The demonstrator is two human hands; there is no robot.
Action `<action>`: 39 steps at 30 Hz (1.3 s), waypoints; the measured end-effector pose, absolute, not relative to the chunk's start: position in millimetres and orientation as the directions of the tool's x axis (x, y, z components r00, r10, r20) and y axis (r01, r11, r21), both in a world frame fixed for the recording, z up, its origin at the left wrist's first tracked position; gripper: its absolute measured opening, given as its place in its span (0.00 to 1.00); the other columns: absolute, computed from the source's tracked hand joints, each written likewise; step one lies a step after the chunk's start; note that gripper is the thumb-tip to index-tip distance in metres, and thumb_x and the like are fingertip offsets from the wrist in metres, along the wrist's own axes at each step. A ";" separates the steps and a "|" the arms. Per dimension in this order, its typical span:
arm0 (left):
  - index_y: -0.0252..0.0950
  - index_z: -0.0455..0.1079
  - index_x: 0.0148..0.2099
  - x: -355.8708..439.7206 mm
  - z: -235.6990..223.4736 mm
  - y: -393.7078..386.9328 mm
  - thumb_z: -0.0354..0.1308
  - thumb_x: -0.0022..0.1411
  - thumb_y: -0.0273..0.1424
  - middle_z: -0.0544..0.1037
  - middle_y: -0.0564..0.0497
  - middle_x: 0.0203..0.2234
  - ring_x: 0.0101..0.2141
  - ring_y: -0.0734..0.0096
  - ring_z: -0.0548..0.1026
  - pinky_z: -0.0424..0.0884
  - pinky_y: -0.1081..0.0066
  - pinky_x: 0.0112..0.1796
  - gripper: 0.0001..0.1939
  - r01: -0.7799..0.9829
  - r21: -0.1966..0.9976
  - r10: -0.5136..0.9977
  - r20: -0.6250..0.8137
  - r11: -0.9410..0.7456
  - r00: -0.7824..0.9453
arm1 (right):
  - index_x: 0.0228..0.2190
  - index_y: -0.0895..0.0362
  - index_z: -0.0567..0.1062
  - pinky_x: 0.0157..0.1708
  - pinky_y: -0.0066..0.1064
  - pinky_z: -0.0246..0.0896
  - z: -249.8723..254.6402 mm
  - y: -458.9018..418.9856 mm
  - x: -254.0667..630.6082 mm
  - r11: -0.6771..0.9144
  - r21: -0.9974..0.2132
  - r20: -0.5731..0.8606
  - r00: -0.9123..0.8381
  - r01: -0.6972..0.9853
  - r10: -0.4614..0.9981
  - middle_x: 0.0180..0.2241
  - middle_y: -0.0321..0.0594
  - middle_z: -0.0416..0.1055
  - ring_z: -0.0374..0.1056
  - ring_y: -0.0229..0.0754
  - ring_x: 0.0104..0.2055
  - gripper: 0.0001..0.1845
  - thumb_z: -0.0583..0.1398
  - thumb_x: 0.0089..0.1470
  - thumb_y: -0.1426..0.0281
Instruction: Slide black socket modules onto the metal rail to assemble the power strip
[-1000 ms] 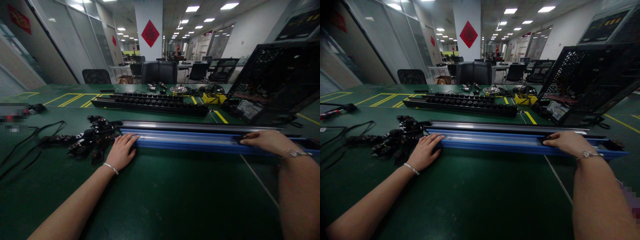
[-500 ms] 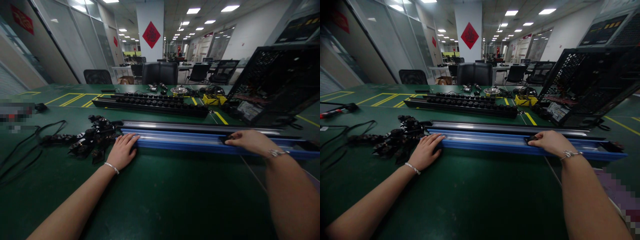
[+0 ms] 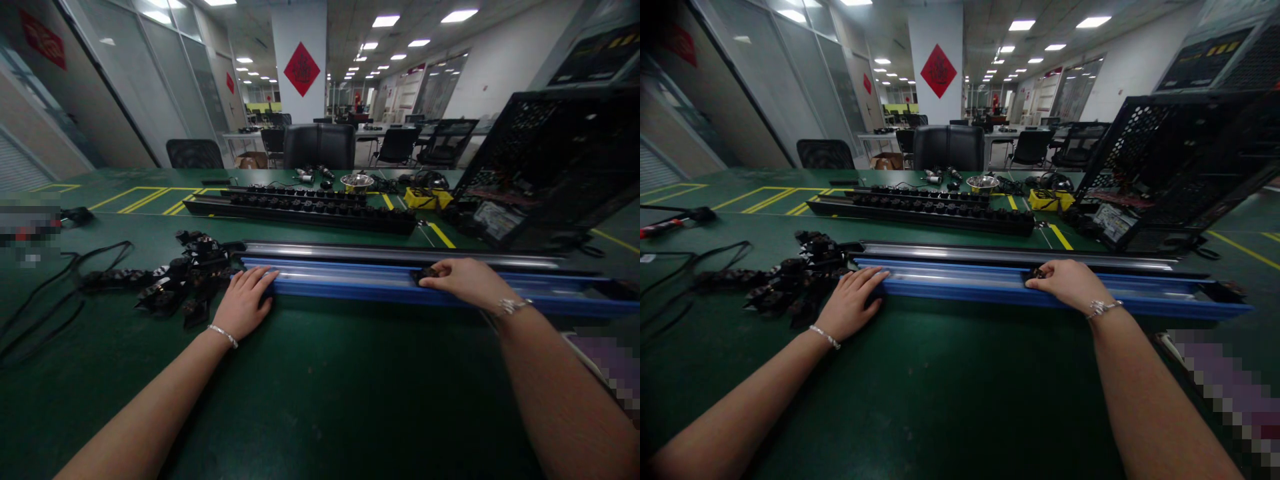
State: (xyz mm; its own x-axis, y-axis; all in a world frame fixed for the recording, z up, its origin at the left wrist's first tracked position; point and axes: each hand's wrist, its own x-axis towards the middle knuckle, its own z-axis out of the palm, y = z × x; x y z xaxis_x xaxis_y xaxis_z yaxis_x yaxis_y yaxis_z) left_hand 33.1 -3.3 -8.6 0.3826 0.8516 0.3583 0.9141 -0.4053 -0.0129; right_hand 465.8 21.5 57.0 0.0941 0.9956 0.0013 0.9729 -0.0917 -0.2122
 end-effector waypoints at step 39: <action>0.43 0.56 0.61 34.0 -8.9 -3.4 0.49 0.58 0.32 0.64 0.47 0.58 0.58 0.57 0.61 0.55 0.51 0.57 0.27 0.914 0.014 0.854 0.363 -0.406 0.374 | 0.28 0.54 0.74 0.29 0.32 0.54 27.4 15.0 392.6 0.131 -0.342 0.262 -0.039 0.930 0.964 0.27 0.39 0.70 0.64 0.41 0.30 0.19 0.57 0.47 0.51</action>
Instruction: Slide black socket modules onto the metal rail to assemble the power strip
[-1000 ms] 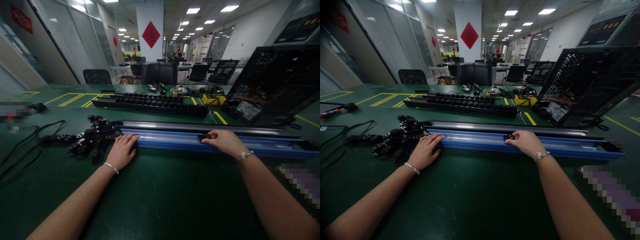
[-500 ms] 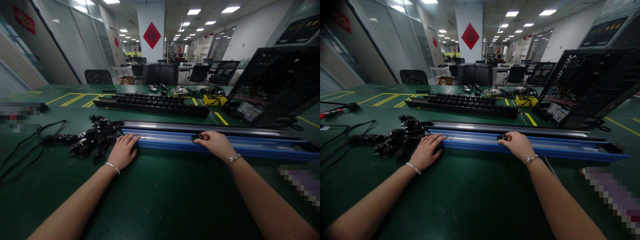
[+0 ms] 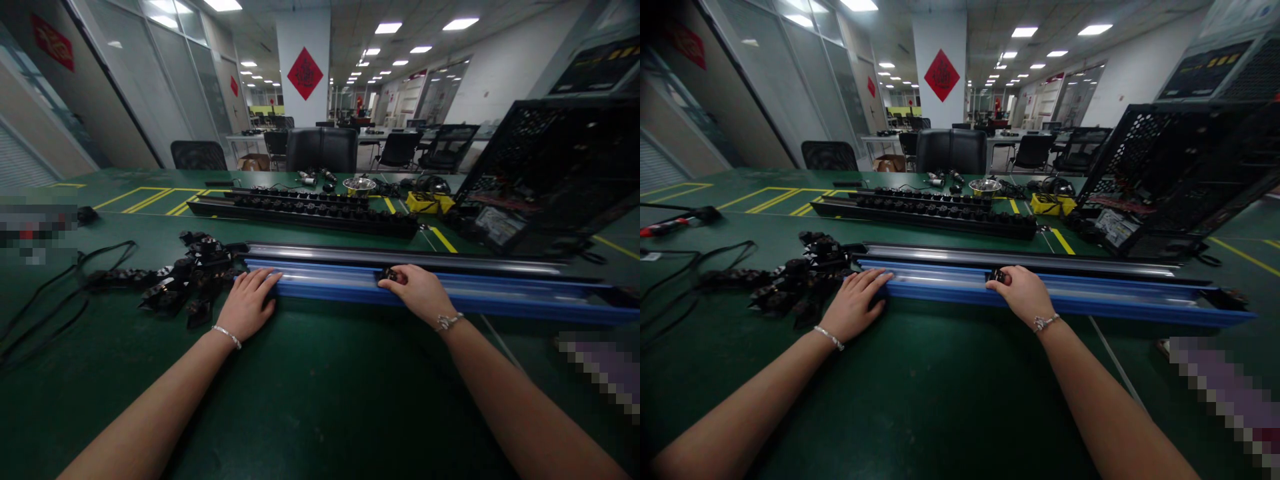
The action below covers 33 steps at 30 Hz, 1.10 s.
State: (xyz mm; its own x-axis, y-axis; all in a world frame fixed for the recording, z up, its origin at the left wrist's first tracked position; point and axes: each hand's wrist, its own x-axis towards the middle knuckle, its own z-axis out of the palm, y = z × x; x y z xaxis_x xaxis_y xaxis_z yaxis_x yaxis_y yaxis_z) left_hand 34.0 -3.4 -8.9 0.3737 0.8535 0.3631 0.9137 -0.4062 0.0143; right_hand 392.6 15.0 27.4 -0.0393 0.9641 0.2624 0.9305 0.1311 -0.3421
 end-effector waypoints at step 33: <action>0.41 0.55 0.62 38.2 -5.9 -4.6 0.50 0.58 0.31 0.64 0.46 0.58 0.58 0.58 0.60 0.55 0.54 0.56 0.28 0.920 -0.038 0.854 0.358 -0.390 0.377 | 0.32 0.55 0.74 0.30 0.31 0.51 16.0 20.7 354.7 0.215 -0.304 0.344 -0.104 0.928 0.933 0.27 0.36 0.68 0.62 0.39 0.30 0.19 0.57 0.50 0.53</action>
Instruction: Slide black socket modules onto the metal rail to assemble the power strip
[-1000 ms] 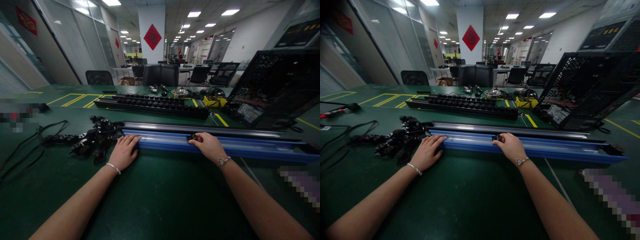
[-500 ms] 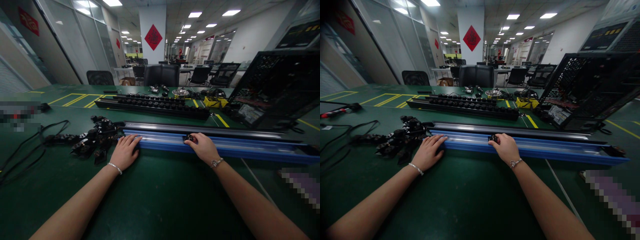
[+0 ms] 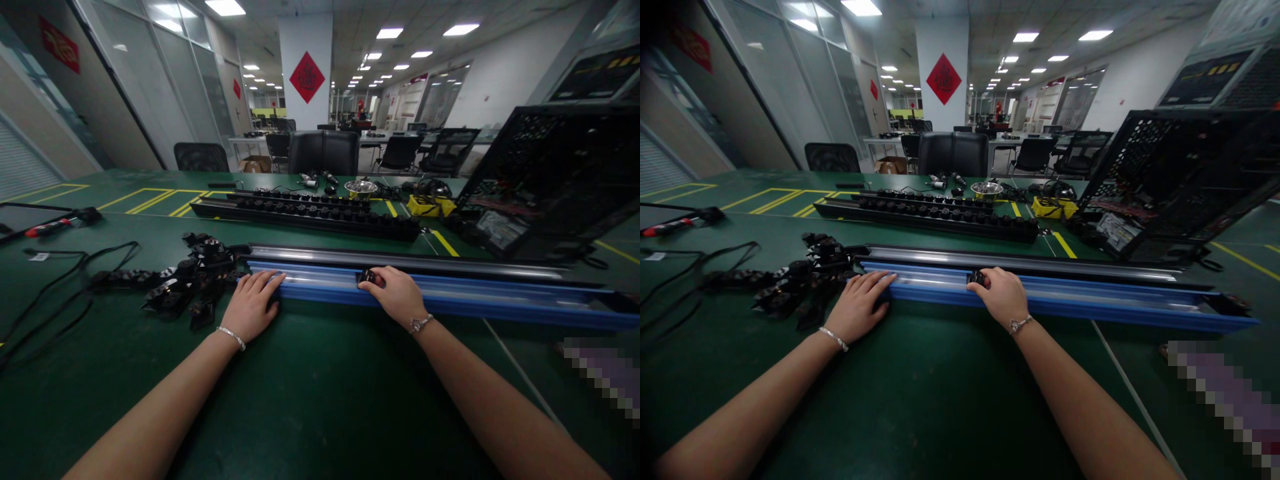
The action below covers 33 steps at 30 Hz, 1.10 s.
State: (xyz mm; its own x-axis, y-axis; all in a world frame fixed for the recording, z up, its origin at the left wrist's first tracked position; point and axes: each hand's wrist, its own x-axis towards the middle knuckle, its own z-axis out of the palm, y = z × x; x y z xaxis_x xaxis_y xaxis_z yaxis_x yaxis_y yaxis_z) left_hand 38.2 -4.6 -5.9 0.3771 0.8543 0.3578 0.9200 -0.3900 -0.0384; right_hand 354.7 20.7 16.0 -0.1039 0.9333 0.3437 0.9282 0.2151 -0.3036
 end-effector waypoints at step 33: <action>0.57 0.50 0.63 163.2 -1.1 -20.5 0.56 0.54 0.46 0.49 0.44 0.65 0.60 0.33 0.50 0.48 0.35 0.52 0.35 0.895 -0.052 0.857 0.268 -0.443 0.440 | 0.40 0.57 0.74 0.41 0.31 0.55 25.5 20.6 324.8 0.219 -0.366 0.233 -0.139 0.904 0.962 0.35 0.41 0.72 0.66 0.41 0.39 0.18 0.50 0.58 0.61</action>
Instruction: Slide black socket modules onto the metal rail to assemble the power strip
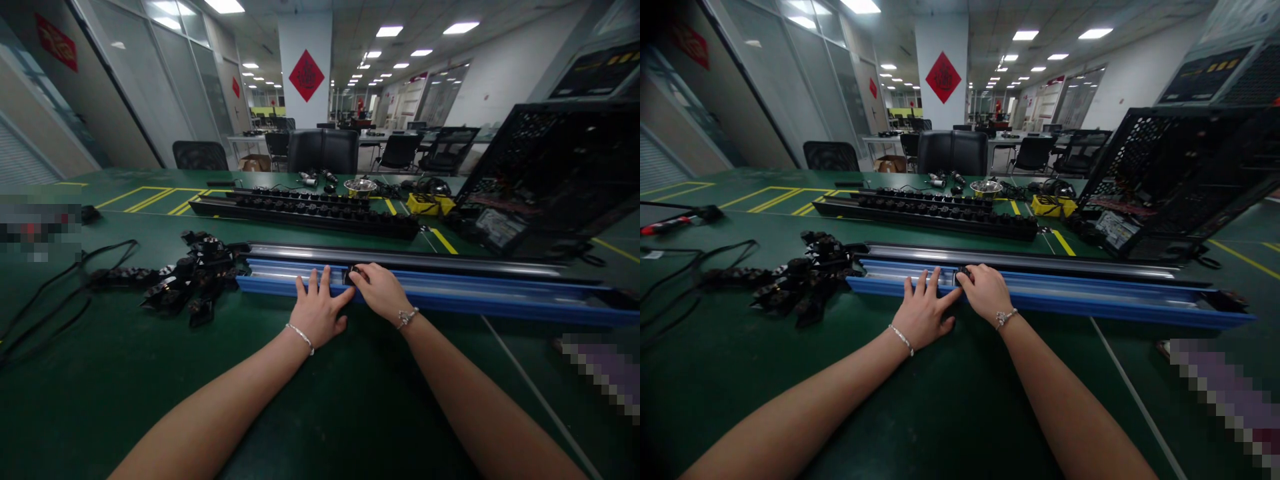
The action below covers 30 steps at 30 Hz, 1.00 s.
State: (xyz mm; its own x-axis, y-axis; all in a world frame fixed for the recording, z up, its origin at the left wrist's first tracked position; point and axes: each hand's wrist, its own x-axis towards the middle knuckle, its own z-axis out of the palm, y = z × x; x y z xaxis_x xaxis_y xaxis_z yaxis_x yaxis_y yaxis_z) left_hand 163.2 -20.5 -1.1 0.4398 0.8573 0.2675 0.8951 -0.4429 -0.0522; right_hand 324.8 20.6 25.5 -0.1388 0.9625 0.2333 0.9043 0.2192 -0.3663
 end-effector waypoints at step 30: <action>0.50 0.49 0.64 176.8 8.1 -11.6 0.56 0.55 0.39 0.49 0.39 0.65 0.60 0.41 0.54 0.48 0.36 0.53 0.35 0.954 -0.017 0.939 0.172 -0.298 0.297 | 0.55 0.52 0.65 0.59 0.56 0.37 8.7 16.2 349.3 0.125 -0.105 0.278 -0.092 0.987 0.956 0.59 0.38 0.60 0.54 0.48 0.60 0.26 0.43 0.60 0.61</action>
State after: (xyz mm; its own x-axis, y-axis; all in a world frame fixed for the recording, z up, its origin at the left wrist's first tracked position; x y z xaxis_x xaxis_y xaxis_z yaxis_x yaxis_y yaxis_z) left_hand 176.8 -11.6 8.1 0.2967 0.9394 0.1716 0.9543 -0.2982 -0.0171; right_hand 349.3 16.2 8.7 -0.0915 0.9562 0.2779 0.9866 0.1249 -0.1048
